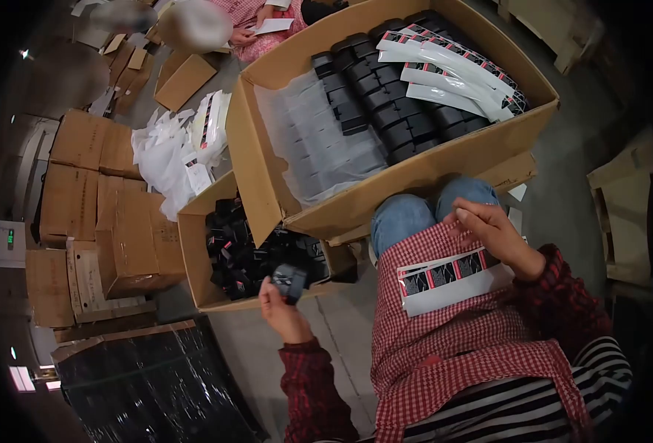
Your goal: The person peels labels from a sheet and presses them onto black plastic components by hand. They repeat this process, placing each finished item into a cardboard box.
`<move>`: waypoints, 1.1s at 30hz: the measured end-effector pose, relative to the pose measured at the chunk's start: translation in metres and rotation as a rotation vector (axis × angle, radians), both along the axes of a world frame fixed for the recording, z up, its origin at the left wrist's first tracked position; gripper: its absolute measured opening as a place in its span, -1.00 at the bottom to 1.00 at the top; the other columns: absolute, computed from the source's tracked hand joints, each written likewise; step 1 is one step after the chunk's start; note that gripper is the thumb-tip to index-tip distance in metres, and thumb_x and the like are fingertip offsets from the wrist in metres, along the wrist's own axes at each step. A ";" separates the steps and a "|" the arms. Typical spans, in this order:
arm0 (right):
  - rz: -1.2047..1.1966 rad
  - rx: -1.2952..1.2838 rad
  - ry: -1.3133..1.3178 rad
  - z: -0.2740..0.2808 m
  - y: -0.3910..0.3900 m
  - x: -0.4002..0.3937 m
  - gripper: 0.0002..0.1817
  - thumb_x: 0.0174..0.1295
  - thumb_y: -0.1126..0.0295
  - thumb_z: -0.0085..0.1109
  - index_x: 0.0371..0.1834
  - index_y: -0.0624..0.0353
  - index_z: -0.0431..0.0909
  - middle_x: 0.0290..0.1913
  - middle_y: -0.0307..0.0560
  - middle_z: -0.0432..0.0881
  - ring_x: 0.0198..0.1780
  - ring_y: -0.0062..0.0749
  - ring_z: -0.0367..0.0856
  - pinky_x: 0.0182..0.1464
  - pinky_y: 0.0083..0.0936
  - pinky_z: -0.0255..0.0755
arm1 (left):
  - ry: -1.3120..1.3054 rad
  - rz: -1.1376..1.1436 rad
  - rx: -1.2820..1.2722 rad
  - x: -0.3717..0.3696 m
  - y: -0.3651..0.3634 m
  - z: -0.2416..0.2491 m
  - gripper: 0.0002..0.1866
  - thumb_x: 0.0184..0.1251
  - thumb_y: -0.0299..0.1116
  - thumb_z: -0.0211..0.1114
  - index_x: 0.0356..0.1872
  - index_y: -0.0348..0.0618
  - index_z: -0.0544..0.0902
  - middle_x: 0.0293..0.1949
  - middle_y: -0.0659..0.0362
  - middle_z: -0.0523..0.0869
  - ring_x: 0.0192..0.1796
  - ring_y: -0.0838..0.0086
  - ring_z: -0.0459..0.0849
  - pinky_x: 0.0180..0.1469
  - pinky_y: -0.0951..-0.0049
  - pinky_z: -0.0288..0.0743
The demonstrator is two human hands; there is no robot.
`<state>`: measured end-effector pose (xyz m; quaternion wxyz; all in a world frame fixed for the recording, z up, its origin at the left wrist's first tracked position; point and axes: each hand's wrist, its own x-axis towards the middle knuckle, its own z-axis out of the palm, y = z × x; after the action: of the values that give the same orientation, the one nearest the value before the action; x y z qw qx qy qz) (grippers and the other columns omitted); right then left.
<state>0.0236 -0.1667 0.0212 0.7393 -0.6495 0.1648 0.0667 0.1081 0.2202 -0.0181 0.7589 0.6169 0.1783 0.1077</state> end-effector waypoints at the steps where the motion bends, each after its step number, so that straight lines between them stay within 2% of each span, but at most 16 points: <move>1: 0.022 0.004 0.045 -0.003 -0.004 0.001 -0.61 0.50 0.28 -0.04 0.25 0.29 0.45 -0.06 -0.16 0.66 -0.10 -0.58 0.63 -0.15 -0.63 0.57 | -0.014 0.084 -0.024 0.013 0.026 -0.008 -0.65 0.50 -0.26 0.15 0.19 -0.19 0.48 -0.16 0.27 0.58 -0.16 0.56 0.55 -0.02 0.51 0.50; 3: 0.052 -0.006 0.028 0.003 -0.005 0.007 -0.60 0.49 0.29 -0.02 0.27 0.29 0.44 -0.05 -0.15 0.66 -0.10 -0.58 0.63 -0.14 -0.63 0.57 | 0.045 0.201 0.017 0.043 0.087 -0.032 -0.46 0.50 -0.25 0.14 0.41 -0.12 0.25 0.07 0.14 0.53 -0.03 0.45 0.54 0.11 0.30 0.50; 5: 0.083 0.020 0.003 0.005 -0.005 0.011 -0.60 0.48 0.32 0.01 0.29 0.29 0.42 -0.05 -0.15 0.66 -0.09 -0.59 0.63 -0.10 -0.62 0.55 | 0.239 0.249 -0.116 0.080 0.093 -0.002 -0.28 0.49 -0.28 0.13 0.53 -0.05 -0.03 0.30 0.05 0.38 0.16 0.35 0.48 0.24 0.13 0.41; 7: 0.074 0.011 -0.065 0.002 -0.006 0.013 -0.64 0.47 0.37 0.03 0.24 0.32 0.45 -0.05 -0.16 0.65 -0.06 -0.62 0.59 0.01 -0.62 0.49 | 0.367 0.231 0.248 0.115 0.075 0.034 -0.18 0.47 -0.27 0.16 0.56 -0.03 -0.17 0.43 -0.01 0.23 0.34 0.28 0.36 0.37 0.15 0.26; 9: 0.089 -0.033 -0.047 0.004 -0.008 0.015 -0.69 0.47 0.38 0.02 0.16 0.34 0.48 -0.05 -0.18 0.65 -0.05 -0.64 0.56 0.06 -0.63 0.45 | -0.064 0.016 0.472 0.140 0.049 0.042 -0.20 0.44 -0.28 0.20 0.55 -0.06 -0.09 0.46 -0.03 0.18 0.40 0.29 0.31 0.35 0.29 0.27; 10: 0.182 -0.138 -0.165 0.009 -0.012 0.021 -0.77 0.46 0.41 0.03 0.03 0.35 0.51 -0.10 -0.21 0.65 -0.06 -0.66 0.55 0.05 -0.65 0.43 | -0.165 -0.134 0.513 0.149 0.022 0.056 -0.31 0.43 -0.31 0.22 0.49 -0.12 0.12 0.36 -0.04 0.35 0.36 0.29 0.38 0.29 0.37 0.34; 12: 0.174 -0.131 -0.135 0.011 -0.010 0.024 -0.80 0.46 0.41 0.03 -0.03 0.34 0.51 -0.16 -0.24 0.63 -0.10 -0.67 0.53 0.02 -0.64 0.43 | -0.001 -0.480 0.358 0.174 -0.037 0.068 -0.46 0.41 -0.32 0.23 0.36 -0.21 0.35 0.23 -0.03 0.53 0.28 0.24 0.49 0.27 0.30 0.38; 14: 0.221 -0.210 -0.166 0.009 -0.011 0.029 -0.86 0.44 0.43 0.04 -0.14 0.30 0.52 -0.34 -0.23 0.57 -0.25 -0.63 0.50 -0.13 -0.60 0.42 | 0.052 -0.816 0.506 0.209 -0.093 0.031 -0.51 0.36 -0.27 0.29 0.24 -0.29 0.47 0.11 0.01 0.64 0.20 0.26 0.57 0.22 0.30 0.43; 16: 0.249 -0.289 -0.147 0.018 -0.012 0.034 -0.87 0.43 0.44 0.04 -0.14 0.27 0.53 -0.36 -0.19 0.56 -0.29 -0.57 0.49 -0.18 -0.58 0.40 | 0.003 -0.890 0.831 0.228 -0.159 -0.004 -0.40 0.24 -0.12 0.40 0.20 -0.28 0.49 0.20 -0.07 0.58 0.24 0.15 0.55 0.24 0.25 0.41; 19: 0.258 -0.422 -0.147 0.019 -0.016 0.036 -0.89 0.39 0.43 0.08 -0.14 0.21 0.55 -0.39 -0.07 0.52 -0.39 -0.37 0.49 -0.29 -0.52 0.37 | -0.126 -0.854 1.067 0.264 -0.213 -0.072 -0.34 0.11 -0.07 0.46 0.15 -0.32 0.53 0.11 -0.20 0.62 0.18 0.02 0.58 0.19 0.20 0.45; 21: 0.290 -0.454 -0.183 0.015 -0.025 0.034 -0.85 0.38 0.40 0.10 -0.08 0.19 0.57 -0.35 -0.03 0.58 -0.35 -0.27 0.58 -0.28 -0.47 0.42 | 0.025 -0.795 1.230 0.284 -0.241 -0.088 -0.37 0.06 -0.06 0.47 0.07 -0.31 0.59 -0.04 -0.22 0.68 0.08 -0.05 0.63 0.12 0.17 0.49; 23: 0.158 -0.483 -0.240 -0.001 -0.034 0.023 -0.84 0.40 0.42 0.09 -0.05 0.21 0.59 -0.32 -0.07 0.63 -0.32 -0.32 0.60 -0.26 -0.47 0.44 | -0.039 -0.822 1.120 0.290 -0.242 -0.095 -0.43 0.06 -0.06 0.50 -0.04 -0.31 0.63 -0.14 -0.19 0.72 -0.04 -0.12 0.66 0.02 0.14 0.51; 26: 0.106 -0.462 -0.204 -0.005 -0.053 0.018 -0.82 0.40 0.43 0.11 -0.02 0.21 0.59 -0.25 -0.07 0.65 -0.30 -0.35 0.62 -0.21 -0.49 0.47 | -0.190 -0.898 0.936 0.306 -0.217 -0.106 -0.65 0.30 -0.20 0.36 -0.06 -0.27 0.63 -0.17 0.05 0.74 -0.13 0.35 0.70 -0.06 0.35 0.52; 28: 0.041 -0.421 -0.208 -0.009 -0.060 0.018 -0.82 0.39 0.43 0.12 -0.02 0.23 0.60 -0.23 -0.09 0.66 -0.29 -0.37 0.62 -0.21 -0.50 0.48 | -0.028 -0.928 0.525 0.279 -0.212 -0.040 -0.74 0.39 -0.22 0.27 -0.11 -0.21 0.57 -0.17 0.12 0.69 -0.15 0.33 0.69 -0.13 0.33 0.53; 30: 0.015 -0.405 -0.221 -0.012 -0.070 0.024 -0.67 0.35 0.42 0.16 0.17 0.18 0.53 -0.16 -0.07 0.69 -0.13 -0.29 0.68 -0.12 -0.49 0.52 | 0.044 -0.841 0.181 0.232 -0.212 0.033 -0.75 0.47 -0.29 0.17 0.04 -0.17 0.51 -0.08 0.20 0.67 -0.09 0.47 0.67 -0.07 0.42 0.56; 33: -0.201 -0.268 -0.514 -0.009 -0.062 0.046 -0.47 0.28 0.44 0.25 0.34 0.11 0.39 0.09 0.01 0.58 0.09 -0.23 0.59 0.07 -0.43 0.47 | 0.056 -0.949 0.036 0.163 -0.213 0.099 -0.67 0.45 -0.37 0.16 0.16 -0.23 0.43 0.00 0.14 0.65 0.00 0.41 0.66 0.07 0.37 0.57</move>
<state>0.0700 -0.2290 0.0122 0.6675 -0.7173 0.0432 -0.1953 0.2711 0.0072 0.0811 0.7084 0.6460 -0.1045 -0.2645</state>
